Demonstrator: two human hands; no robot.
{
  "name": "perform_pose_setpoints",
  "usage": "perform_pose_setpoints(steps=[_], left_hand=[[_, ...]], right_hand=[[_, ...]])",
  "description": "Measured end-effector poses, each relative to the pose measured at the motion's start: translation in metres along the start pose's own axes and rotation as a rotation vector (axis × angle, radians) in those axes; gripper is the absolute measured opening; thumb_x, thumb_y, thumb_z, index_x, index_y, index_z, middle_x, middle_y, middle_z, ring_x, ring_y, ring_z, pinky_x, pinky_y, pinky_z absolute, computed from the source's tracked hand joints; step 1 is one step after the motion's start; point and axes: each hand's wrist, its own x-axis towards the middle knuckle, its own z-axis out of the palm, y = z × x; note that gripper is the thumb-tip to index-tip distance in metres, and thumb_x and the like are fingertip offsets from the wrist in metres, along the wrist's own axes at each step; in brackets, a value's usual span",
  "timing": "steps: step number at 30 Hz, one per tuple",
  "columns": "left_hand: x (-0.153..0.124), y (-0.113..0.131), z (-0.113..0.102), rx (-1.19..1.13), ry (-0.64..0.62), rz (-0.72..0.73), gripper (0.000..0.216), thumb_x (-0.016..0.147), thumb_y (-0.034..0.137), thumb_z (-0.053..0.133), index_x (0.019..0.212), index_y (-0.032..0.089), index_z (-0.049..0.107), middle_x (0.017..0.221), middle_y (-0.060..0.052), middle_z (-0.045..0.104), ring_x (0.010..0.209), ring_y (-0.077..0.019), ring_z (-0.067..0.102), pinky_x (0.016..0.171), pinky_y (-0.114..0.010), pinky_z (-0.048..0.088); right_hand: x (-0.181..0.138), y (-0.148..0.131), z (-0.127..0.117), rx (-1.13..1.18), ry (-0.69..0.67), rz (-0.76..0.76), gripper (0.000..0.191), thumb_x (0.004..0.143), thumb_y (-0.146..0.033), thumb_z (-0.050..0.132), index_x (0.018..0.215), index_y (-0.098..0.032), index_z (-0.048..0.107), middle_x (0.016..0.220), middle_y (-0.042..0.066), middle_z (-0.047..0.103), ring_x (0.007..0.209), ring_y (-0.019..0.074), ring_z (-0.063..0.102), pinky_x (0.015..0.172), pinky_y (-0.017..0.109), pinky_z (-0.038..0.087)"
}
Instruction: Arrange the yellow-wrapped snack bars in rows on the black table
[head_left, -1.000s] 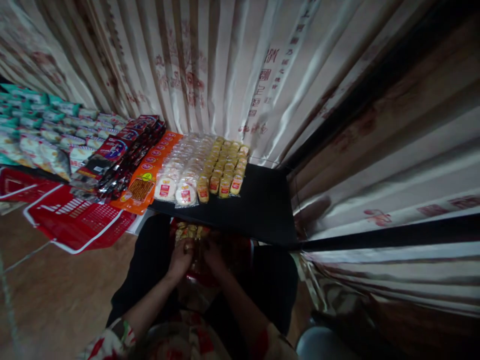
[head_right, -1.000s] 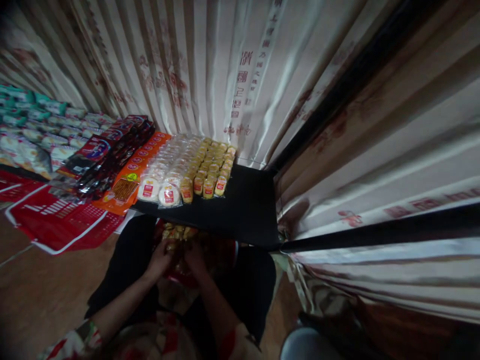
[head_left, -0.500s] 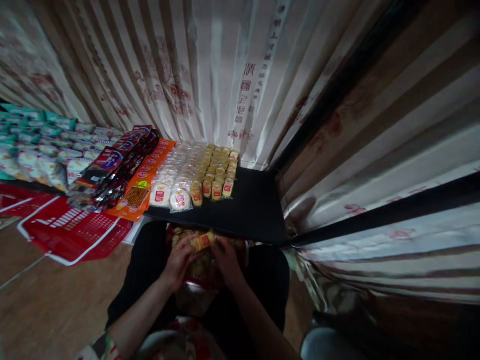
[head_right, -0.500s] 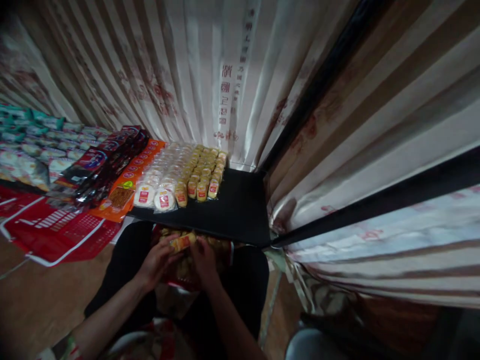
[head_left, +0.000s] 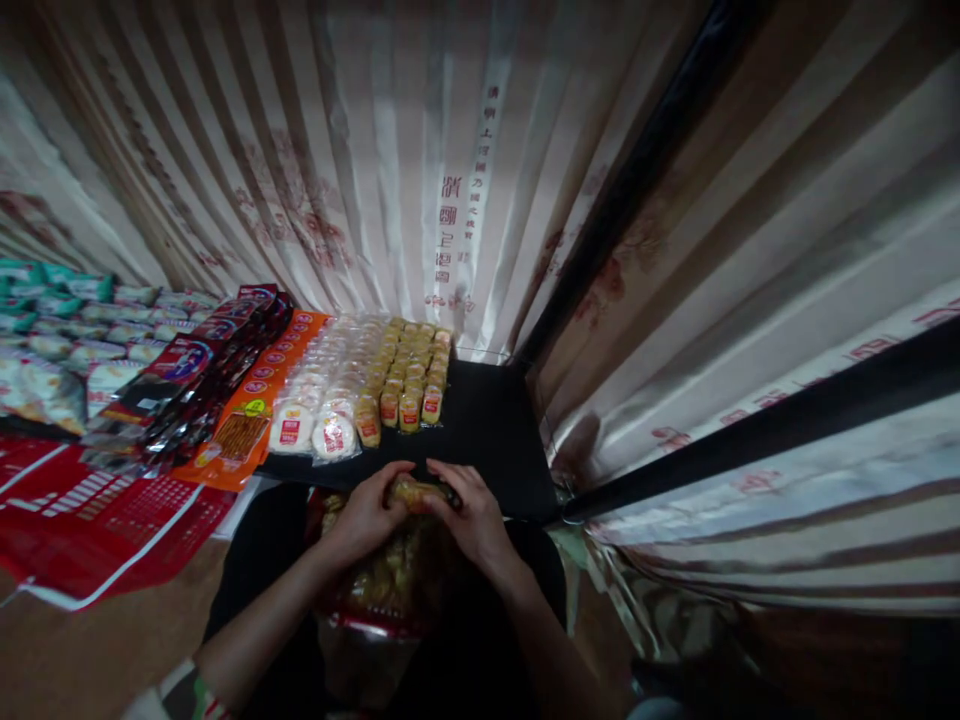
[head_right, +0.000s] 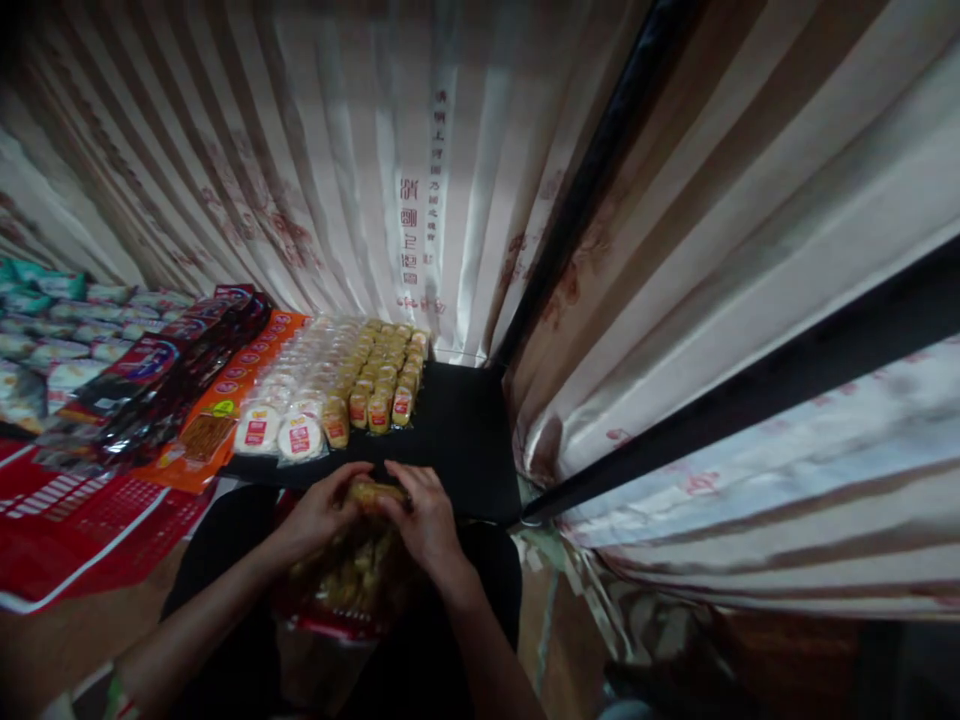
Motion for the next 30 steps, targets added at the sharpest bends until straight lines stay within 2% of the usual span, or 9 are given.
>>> perform_pose_setpoints(steps=[3, 6, 11, 13, 17, 21, 25, 30], left_hand=[[0.022, 0.015, 0.002, 0.134, -0.062, 0.094, 0.046, 0.065, 0.014, 0.052, 0.11, 0.02, 0.057, 0.095, -0.002, 0.067, 0.085, -0.0167, 0.06, 0.081, -0.029, 0.047], [0.042, 0.025, 0.01, 0.175, -0.052, 0.137, 0.037, 0.068, 0.016, 0.051, 0.104, 0.019, 0.058, 0.093, -0.003, 0.065, 0.08, -0.0153, 0.06, 0.077, -0.028, 0.047], [0.055, 0.025, 0.032, 0.209, 0.304, 0.184, 0.033, 0.078, 0.02, 0.045, 0.11, 0.015, 0.052, 0.097, -0.007, 0.058, 0.083, -0.0158, 0.057, 0.079, -0.031, 0.048], [0.055, 0.019, 0.043, 0.239, 0.377, 0.22, 0.032, 0.078, 0.018, 0.044, 0.11, 0.017, 0.052, 0.097, -0.007, 0.057, 0.086, -0.0164, 0.057, 0.081, -0.032, 0.048], [0.058, 0.002, 0.059, 0.258, 0.316, 0.264, 0.034, 0.076, 0.01, 0.041, 0.107, 0.018, 0.054, 0.11, -0.009, 0.056, 0.104, -0.0185, 0.054, 0.093, -0.035, 0.045], [0.068, -0.013, 0.065, 0.268, 0.237, 0.209, 0.042, 0.074, 0.007, 0.039, 0.112, 0.017, 0.054, 0.127, -0.011, 0.05, 0.121, -0.0204, 0.046, 0.103, -0.037, 0.039], [0.074, -0.02, 0.064, 0.277, 0.205, 0.165, 0.046, 0.071, 0.003, 0.039, 0.113, 0.015, 0.054, 0.132, -0.012, 0.046, 0.125, -0.022, 0.042, 0.106, -0.04, 0.034], [0.073, -0.025, 0.064, 0.264, 0.209, 0.188, 0.047, 0.071, 0.001, 0.037, 0.111, 0.017, 0.055, 0.131, -0.011, 0.048, 0.124, -0.0206, 0.044, 0.105, -0.04, 0.036]], right_hand=[[0.01, 0.001, -0.01, -0.076, -0.092, -0.044, 0.038, 0.074, -0.023, 0.064, 0.112, -0.029, 0.062, 0.1, 0.002, 0.067, 0.09, 0.0185, 0.057, 0.084, 0.034, 0.046], [0.022, 0.01, -0.014, -0.096, -0.047, 0.021, 0.036, 0.073, -0.023, 0.065, 0.108, -0.027, 0.063, 0.091, 0.002, 0.068, 0.08, 0.0171, 0.057, 0.075, 0.03, 0.047], [0.043, 0.04, -0.004, 0.012, 0.098, 0.157, 0.03, 0.073, -0.03, 0.062, 0.101, -0.023, 0.065, 0.085, 0.002, 0.067, 0.074, 0.0171, 0.059, 0.066, 0.028, 0.048], [0.054, 0.05, 0.003, 0.091, 0.134, 0.217, 0.03, 0.074, -0.034, 0.059, 0.101, -0.022, 0.065, 0.083, 0.002, 0.067, 0.073, 0.0169, 0.06, 0.063, 0.027, 0.049], [0.077, 0.06, 0.014, 0.095, 0.206, 0.3, 0.032, 0.073, -0.038, 0.058, 0.1, -0.021, 0.064, 0.081, 0.002, 0.068, 0.073, 0.0174, 0.062, 0.069, 0.029, 0.049], [0.098, 0.058, 0.02, -0.026, 0.287, 0.314, 0.029, 0.073, -0.038, 0.057, 0.096, -0.022, 0.065, 0.077, 0.001, 0.067, 0.073, 0.0179, 0.063, 0.07, 0.03, 0.049], [0.105, 0.056, 0.027, -0.082, 0.307, 0.26, 0.029, 0.074, -0.035, 0.057, 0.097, -0.019, 0.064, 0.085, 0.005, 0.064, 0.073, 0.0177, 0.061, 0.07, 0.031, 0.05], [0.095, 0.059, 0.036, 0.063, 0.367, 0.246, 0.039, 0.076, -0.033, 0.054, 0.111, -0.015, 0.055, 0.103, 0.012, 0.056, 0.083, 0.0187, 0.06, 0.063, 0.029, 0.053]])
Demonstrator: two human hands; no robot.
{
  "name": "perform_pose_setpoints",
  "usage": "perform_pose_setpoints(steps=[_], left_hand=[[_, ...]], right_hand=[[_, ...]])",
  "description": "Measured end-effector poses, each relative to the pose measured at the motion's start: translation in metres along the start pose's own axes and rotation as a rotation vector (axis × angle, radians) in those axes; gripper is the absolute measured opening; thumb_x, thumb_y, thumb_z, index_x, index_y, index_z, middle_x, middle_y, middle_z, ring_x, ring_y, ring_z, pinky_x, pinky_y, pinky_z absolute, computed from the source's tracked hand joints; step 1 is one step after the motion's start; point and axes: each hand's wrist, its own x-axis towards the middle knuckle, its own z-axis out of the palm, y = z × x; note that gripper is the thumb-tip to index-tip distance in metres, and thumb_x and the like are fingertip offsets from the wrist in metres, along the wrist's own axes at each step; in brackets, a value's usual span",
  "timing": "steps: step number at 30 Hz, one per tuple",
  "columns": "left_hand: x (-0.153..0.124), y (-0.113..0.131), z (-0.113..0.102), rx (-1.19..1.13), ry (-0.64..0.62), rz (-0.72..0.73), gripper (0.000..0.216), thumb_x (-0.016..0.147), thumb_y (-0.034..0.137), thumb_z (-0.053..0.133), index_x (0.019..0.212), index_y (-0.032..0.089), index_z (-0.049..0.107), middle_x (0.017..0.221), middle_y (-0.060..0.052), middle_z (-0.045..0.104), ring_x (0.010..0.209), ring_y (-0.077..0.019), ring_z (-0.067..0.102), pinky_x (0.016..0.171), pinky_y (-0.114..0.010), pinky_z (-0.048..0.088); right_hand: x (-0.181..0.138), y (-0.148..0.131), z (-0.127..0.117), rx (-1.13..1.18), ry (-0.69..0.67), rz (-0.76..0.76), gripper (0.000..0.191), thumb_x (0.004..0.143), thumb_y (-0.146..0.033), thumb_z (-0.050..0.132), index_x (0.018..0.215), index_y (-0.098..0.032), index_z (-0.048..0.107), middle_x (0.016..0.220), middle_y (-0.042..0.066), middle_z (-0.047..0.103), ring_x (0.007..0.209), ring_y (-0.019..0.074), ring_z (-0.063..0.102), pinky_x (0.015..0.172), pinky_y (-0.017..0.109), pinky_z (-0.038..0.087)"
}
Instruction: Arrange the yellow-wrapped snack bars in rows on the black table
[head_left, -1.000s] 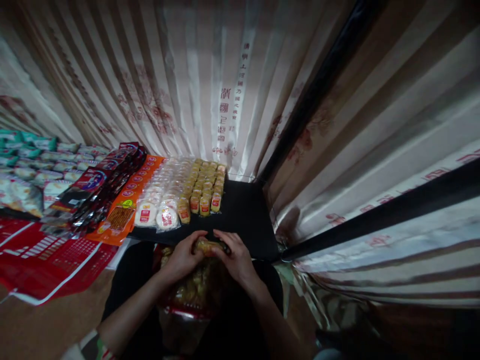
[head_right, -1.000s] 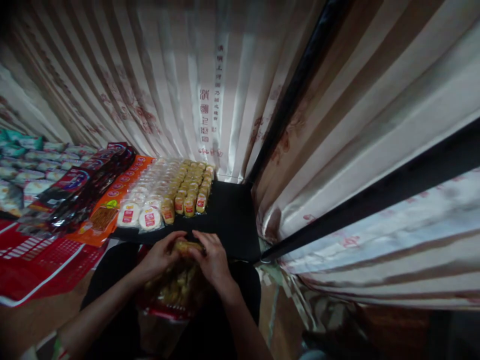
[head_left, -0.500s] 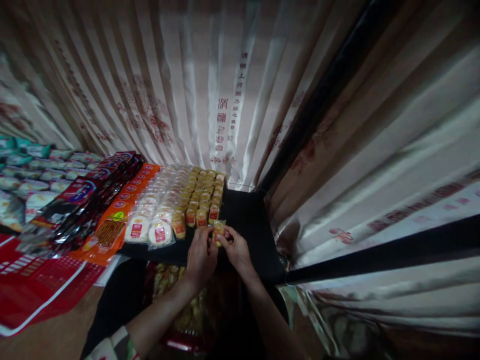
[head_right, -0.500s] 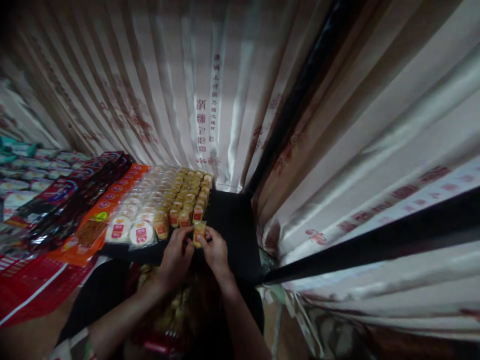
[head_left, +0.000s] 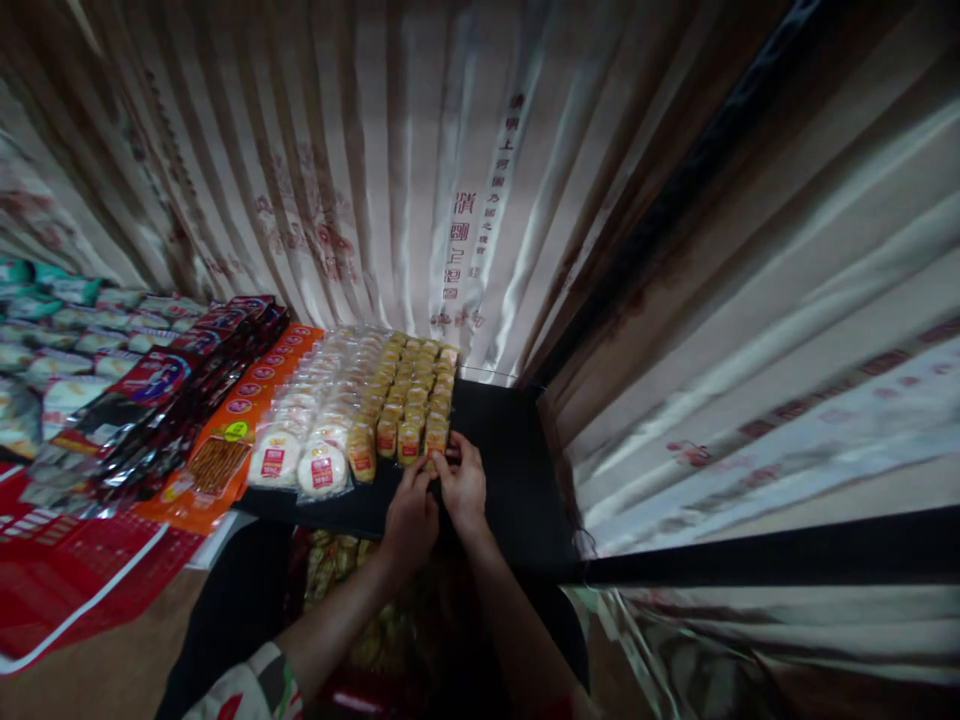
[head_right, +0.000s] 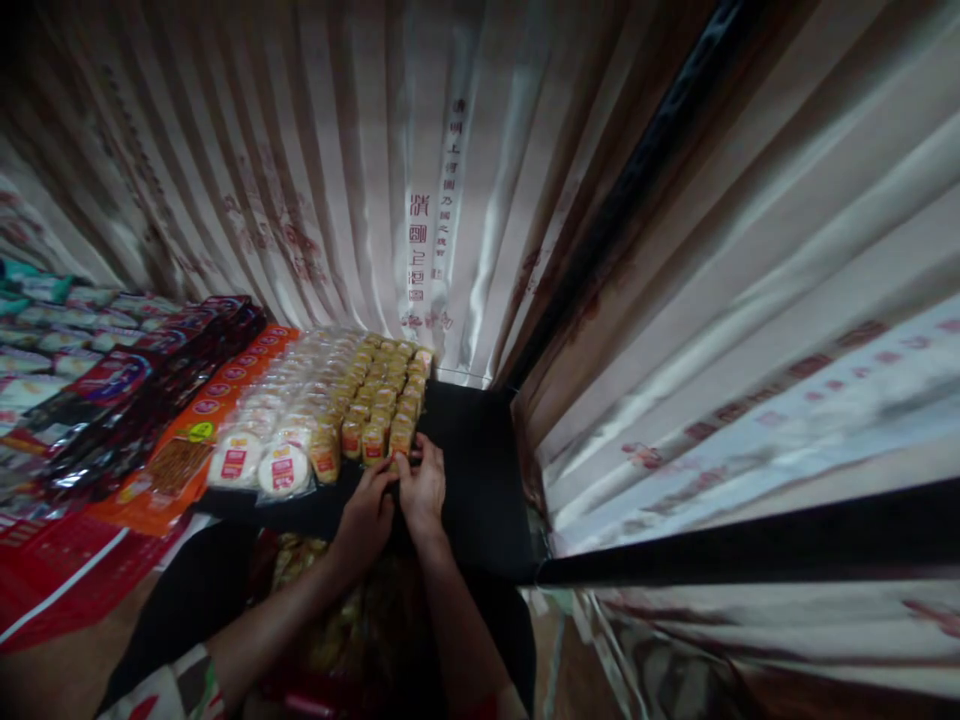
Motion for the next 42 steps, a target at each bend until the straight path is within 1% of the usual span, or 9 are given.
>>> perform_pose_setpoints(steps=[7, 15, 19, 24, 29, 32, 36, 39, 42], left_hand=[[-0.002, -0.009, 0.005, -0.025, 0.01, 0.032, 0.056, 0.07, -0.002, 0.034, 0.122, 0.015, 0.049, 0.133, -0.013, 0.047, 0.127, -0.0196, 0.04, 0.109, -0.041, 0.031], [-0.005, -0.012, 0.005, -0.008, 0.089, 0.089, 0.052, 0.067, -0.001, 0.036, 0.114, 0.012, 0.053, 0.129, -0.014, 0.049, 0.124, -0.0207, 0.043, 0.105, -0.04, 0.036], [-0.032, -0.009, -0.002, -0.047, 0.14, 0.111, 0.041, 0.069, 0.001, 0.035, 0.1, 0.016, 0.058, 0.109, -0.01, 0.058, 0.103, -0.0172, 0.055, 0.092, -0.034, 0.046], [-0.083, -0.028, -0.017, -0.06, 0.019, 0.021, 0.029, 0.074, 0.005, 0.035, 0.084, 0.017, 0.06, 0.087, -0.006, 0.06, 0.086, -0.0163, 0.057, 0.08, -0.029, 0.047], [-0.123, -0.077, -0.029, 0.187, -0.277, -0.319, 0.03, 0.078, 0.007, 0.039, 0.098, 0.014, 0.06, 0.099, -0.011, 0.063, 0.095, -0.0184, 0.059, 0.085, -0.029, 0.044], [-0.138, -0.102, -0.03, 0.319, -0.469, -0.463, 0.03, 0.073, 0.005, 0.048, 0.099, 0.011, 0.061, 0.099, -0.014, 0.064, 0.093, -0.0218, 0.061, 0.081, -0.029, 0.044], [-0.145, -0.117, -0.025, 0.332, -0.498, -0.491, 0.03, 0.07, 0.002, 0.048, 0.094, 0.011, 0.063, 0.1, -0.015, 0.065, 0.094, -0.0209, 0.062, 0.08, -0.027, 0.044], [-0.145, -0.12, -0.02, 0.332, -0.477, -0.516, 0.033, 0.071, 0.0, 0.045, 0.095, 0.01, 0.064, 0.104, -0.017, 0.064, 0.097, -0.0211, 0.061, 0.084, -0.028, 0.043], [-0.146, -0.119, -0.019, 0.296, -0.456, -0.52, 0.033, 0.071, 0.001, 0.046, 0.096, 0.012, 0.065, 0.104, -0.015, 0.065, 0.097, -0.0201, 0.062, 0.084, -0.026, 0.043]], right_hand=[[-0.007, 0.003, 0.006, 0.076, 0.016, -0.016, 0.02, 0.08, -0.03, 0.049, 0.094, -0.017, 0.056, 0.096, 0.01, 0.054, 0.085, 0.0177, 0.058, 0.063, 0.027, 0.054], [-0.007, 0.008, 0.009, 0.084, 0.021, -0.05, 0.023, 0.078, -0.033, 0.052, 0.093, -0.016, 0.057, 0.097, 0.01, 0.053, 0.085, 0.0172, 0.056, 0.065, 0.028, 0.054], [-0.026, 0.004, 0.005, 0.075, 0.077, -0.078, 0.028, 0.079, -0.035, 0.051, 0.097, -0.015, 0.058, 0.103, 0.012, 0.052, 0.089, 0.0177, 0.055, 0.063, 0.027, 0.053], [-0.073, -0.008, 0.0, 0.121, 0.073, -0.043, 0.029, 0.085, -0.035, 0.045, 0.102, -0.016, 0.057, 0.097, 0.009, 0.06, 0.081, 0.0146, 0.059, 0.066, 0.025, 0.05], [-0.126, -0.011, 0.005, 0.041, -0.19, -0.065, 0.025, 0.087, -0.032, 0.042, 0.099, -0.018, 0.06, 0.088, 0.006, 0.069, 0.081, 0.0147, 0.064, 0.076, 0.026, 0.049], [-0.151, -0.001, 0.017, -0.212, -0.526, -0.048, 0.022, 0.085, -0.023, 0.043, 0.095, -0.018, 0.063, 0.093, 0.007, 0.07, 0.087, 0.0173, 0.065, 0.079, 0.027, 0.047], [-0.182, 0.021, 0.038, -0.603, -0.995, 0.057, 0.025, 0.081, -0.019, 0.051, 0.103, -0.015, 0.063, 0.1, 0.014, 0.069, 0.093, 0.024, 0.065, 0.078, 0.03, 0.047], [-0.197, 0.031, 0.049, -0.698, -1.046, 0.132, 0.036, 0.077, -0.016, 0.055, 0.112, -0.01, 0.058, 0.099, 0.019, 0.069, 0.09, 0.0285, 0.066, 0.073, 0.033, 0.048], [-0.2, 0.031, 0.051, -0.704, -0.985, 0.167, 0.042, 0.078, -0.017, 0.053, 0.119, -0.009, 0.053, 0.1, 0.02, 0.068, 0.091, 0.0286, 0.066, 0.073, 0.034, 0.048]])
